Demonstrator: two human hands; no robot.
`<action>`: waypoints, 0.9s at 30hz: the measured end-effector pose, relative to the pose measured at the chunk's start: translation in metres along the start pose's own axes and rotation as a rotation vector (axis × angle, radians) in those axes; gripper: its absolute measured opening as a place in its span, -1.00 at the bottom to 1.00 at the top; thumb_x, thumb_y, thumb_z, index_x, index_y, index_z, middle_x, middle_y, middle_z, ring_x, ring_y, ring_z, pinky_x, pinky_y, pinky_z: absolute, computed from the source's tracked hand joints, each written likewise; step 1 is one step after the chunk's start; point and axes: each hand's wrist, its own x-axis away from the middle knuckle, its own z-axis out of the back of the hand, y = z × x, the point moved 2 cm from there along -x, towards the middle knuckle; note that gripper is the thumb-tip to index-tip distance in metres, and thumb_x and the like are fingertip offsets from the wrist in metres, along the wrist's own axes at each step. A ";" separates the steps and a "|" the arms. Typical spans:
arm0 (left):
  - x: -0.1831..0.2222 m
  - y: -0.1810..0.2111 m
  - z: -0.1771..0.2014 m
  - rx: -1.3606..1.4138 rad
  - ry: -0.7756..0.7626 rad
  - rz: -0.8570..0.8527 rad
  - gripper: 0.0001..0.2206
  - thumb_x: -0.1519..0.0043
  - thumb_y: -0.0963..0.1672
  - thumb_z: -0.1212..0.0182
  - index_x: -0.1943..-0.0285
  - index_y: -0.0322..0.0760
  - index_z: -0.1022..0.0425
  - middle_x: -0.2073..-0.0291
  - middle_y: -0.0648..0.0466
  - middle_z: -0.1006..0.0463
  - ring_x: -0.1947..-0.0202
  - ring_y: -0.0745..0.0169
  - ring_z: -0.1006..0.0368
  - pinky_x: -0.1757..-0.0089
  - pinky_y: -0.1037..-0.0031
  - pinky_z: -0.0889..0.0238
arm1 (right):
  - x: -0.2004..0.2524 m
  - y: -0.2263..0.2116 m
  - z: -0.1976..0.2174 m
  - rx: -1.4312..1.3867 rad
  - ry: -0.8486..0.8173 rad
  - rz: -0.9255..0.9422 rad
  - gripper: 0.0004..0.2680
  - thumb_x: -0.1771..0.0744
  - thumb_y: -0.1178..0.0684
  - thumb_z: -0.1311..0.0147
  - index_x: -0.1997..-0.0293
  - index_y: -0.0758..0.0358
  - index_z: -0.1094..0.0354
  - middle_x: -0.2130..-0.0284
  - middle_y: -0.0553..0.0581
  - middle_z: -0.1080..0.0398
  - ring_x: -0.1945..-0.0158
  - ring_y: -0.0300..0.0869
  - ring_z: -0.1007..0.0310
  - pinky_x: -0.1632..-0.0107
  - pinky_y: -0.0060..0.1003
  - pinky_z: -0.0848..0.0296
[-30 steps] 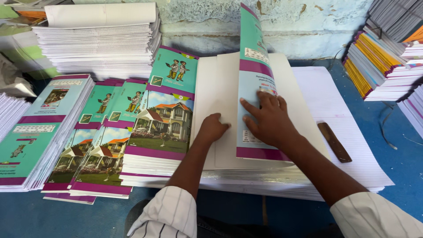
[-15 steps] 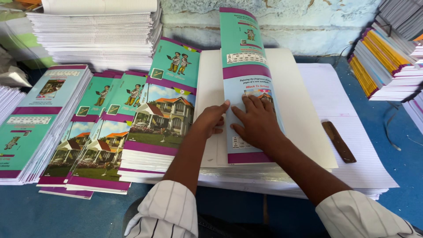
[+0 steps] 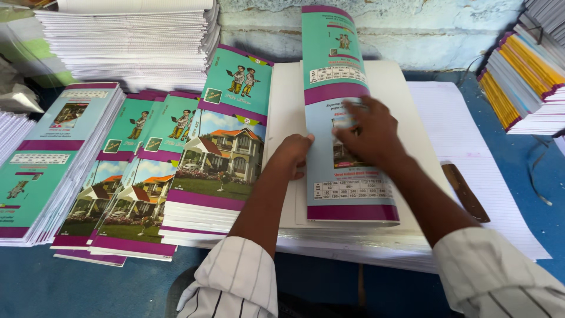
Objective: The person repeatedly folds a cover sheet over a stack of printed pages and presses the spine with a wooden block to crease the fold. The person handles multiple book units one at a time, aligning the cover and smoothing the spine before moving to the next unit.
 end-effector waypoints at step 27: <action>-0.001 -0.002 0.003 -0.068 -0.032 -0.029 -0.69 -0.39 0.01 -0.02 -0.07 -0.29 -0.35 0.20 -0.01 -0.46 0.23 0.08 -0.43 0.14 0.11 -0.44 | 0.001 0.015 -0.009 -0.092 -0.127 -0.325 -0.56 -0.38 -0.30 0.06 -0.39 0.05 -0.27 -0.36 0.44 -0.10 -0.39 0.29 -0.17 -0.32 0.20 -0.29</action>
